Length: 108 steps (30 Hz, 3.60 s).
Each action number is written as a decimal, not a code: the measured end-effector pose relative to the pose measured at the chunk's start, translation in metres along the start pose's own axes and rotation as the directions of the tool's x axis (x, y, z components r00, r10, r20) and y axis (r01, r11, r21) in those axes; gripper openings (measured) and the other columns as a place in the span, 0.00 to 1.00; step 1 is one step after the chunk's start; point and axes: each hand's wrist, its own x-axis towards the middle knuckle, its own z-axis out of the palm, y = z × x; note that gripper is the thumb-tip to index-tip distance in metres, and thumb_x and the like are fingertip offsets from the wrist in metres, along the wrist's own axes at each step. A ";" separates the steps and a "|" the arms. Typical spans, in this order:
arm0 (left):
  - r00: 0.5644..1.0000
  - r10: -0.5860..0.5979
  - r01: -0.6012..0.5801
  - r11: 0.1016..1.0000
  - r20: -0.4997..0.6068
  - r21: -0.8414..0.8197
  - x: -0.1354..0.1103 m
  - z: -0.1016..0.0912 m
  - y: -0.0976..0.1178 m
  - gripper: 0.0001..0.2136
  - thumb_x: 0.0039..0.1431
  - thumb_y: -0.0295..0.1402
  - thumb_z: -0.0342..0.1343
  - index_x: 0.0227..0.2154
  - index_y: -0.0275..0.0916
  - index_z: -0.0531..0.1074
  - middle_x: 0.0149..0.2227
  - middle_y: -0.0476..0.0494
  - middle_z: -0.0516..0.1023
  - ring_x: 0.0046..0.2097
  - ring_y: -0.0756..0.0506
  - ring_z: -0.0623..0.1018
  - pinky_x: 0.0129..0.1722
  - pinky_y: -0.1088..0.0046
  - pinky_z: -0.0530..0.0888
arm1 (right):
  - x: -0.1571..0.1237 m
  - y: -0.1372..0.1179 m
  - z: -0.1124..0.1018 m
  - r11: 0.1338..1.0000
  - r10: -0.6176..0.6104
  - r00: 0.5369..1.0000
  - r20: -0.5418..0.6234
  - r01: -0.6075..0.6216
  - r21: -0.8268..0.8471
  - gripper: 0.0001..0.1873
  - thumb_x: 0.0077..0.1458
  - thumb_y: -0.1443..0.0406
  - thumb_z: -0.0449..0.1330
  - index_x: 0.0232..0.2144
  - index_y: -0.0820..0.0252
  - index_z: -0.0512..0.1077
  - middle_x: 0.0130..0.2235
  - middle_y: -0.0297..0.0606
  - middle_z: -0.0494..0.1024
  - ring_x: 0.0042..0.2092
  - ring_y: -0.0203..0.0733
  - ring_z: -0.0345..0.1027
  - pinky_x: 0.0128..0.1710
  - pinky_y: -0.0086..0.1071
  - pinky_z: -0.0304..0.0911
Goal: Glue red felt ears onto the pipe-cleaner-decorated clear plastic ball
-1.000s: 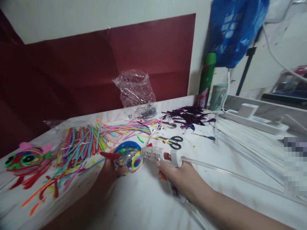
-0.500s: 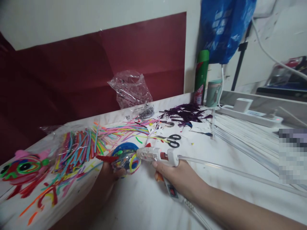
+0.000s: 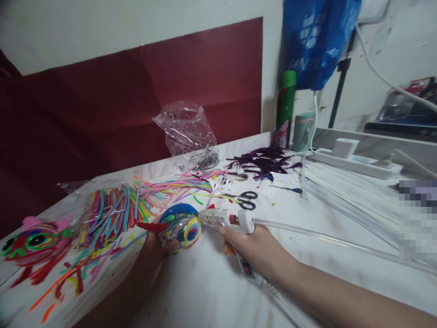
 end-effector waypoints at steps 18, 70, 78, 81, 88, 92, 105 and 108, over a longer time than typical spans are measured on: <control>1.000 0.007 -0.007 1.000 0.000 0.016 0.001 -0.002 -0.003 0.40 0.32 0.27 0.69 0.53 0.41 0.61 0.48 0.38 0.76 0.48 0.35 0.76 0.46 0.59 0.73 | -0.005 -0.006 -0.001 1.000 0.008 1.000 0.029 -0.008 -0.009 0.23 0.51 0.48 0.55 0.23 0.60 0.75 0.23 0.34 0.74 0.26 0.39 0.64 0.27 0.29 0.60; 0.998 0.061 -0.062 0.987 0.012 0.149 -0.003 -0.001 -0.004 0.37 0.34 0.27 0.68 0.52 0.42 0.61 0.47 0.40 0.75 0.48 0.35 0.75 0.46 0.59 0.72 | -0.018 -0.015 0.007 0.992 -0.043 0.999 0.023 0.045 -0.118 0.20 0.47 0.47 0.55 0.20 0.57 0.70 0.16 0.31 0.67 0.19 0.36 0.59 0.19 0.28 0.57; 0.998 0.066 -0.066 0.989 0.000 0.134 -0.001 -0.002 -0.003 0.37 0.32 0.26 0.68 0.51 0.43 0.63 0.46 0.41 0.76 0.46 0.35 0.76 0.46 0.59 0.72 | -0.017 -0.014 0.007 0.997 -0.008 1.000 0.008 0.008 -0.072 0.20 0.45 0.48 0.57 0.18 0.57 0.70 0.17 0.33 0.68 0.18 0.35 0.58 0.17 0.28 0.55; 0.999 0.040 -0.040 0.992 -0.001 0.121 -0.003 -0.001 -0.003 0.36 0.34 0.26 0.67 0.51 0.43 0.63 0.46 0.40 0.76 0.47 0.35 0.75 0.47 0.58 0.72 | -0.015 -0.014 0.005 0.998 0.015 1.000 0.015 -0.014 -0.064 0.21 0.46 0.47 0.55 0.19 0.58 0.70 0.16 0.32 0.67 0.17 0.35 0.57 0.17 0.28 0.55; 0.999 0.032 -0.030 0.998 -0.039 0.049 -0.003 -0.002 -0.008 0.39 0.32 0.27 0.68 0.53 0.44 0.61 0.47 0.40 0.75 0.48 0.33 0.75 0.46 0.57 0.73 | -0.014 -0.017 0.001 0.995 0.038 0.999 0.029 -0.035 -0.097 0.23 0.49 0.47 0.53 0.17 0.58 0.69 0.14 0.32 0.65 0.16 0.35 0.58 0.18 0.29 0.57; 0.999 0.049 -0.049 0.999 -0.002 0.003 -0.001 -0.002 -0.009 0.39 0.31 0.27 0.69 0.52 0.42 0.62 0.47 0.39 0.76 0.47 0.34 0.76 0.45 0.58 0.73 | -0.014 -0.017 0.001 0.996 0.040 0.999 0.007 -0.040 -0.086 0.22 0.49 0.48 0.53 0.17 0.58 0.67 0.15 0.31 0.65 0.17 0.34 0.58 0.18 0.28 0.56; 0.997 0.012 -0.014 1.000 0.072 0.020 -0.002 -0.001 0.002 0.37 0.33 0.27 0.69 0.51 0.40 0.64 0.47 0.37 0.76 0.48 0.33 0.76 0.46 0.58 0.73 | -0.009 -0.016 -0.005 0.995 0.070 0.997 0.017 -0.068 -0.076 0.23 0.49 0.48 0.54 0.16 0.59 0.68 0.14 0.29 0.62 0.17 0.34 0.57 0.18 0.27 0.54; 0.999 0.014 -0.014 1.000 0.047 0.000 -0.002 0.001 0.002 0.37 0.33 0.28 0.69 0.51 0.40 0.64 0.47 0.37 0.76 0.47 0.32 0.77 0.45 0.57 0.74 | -0.008 -0.013 -0.003 0.999 0.029 0.999 0.025 -0.028 -0.040 0.23 0.50 0.49 0.54 0.17 0.60 0.69 0.15 0.30 0.64 0.18 0.33 0.58 0.19 0.26 0.55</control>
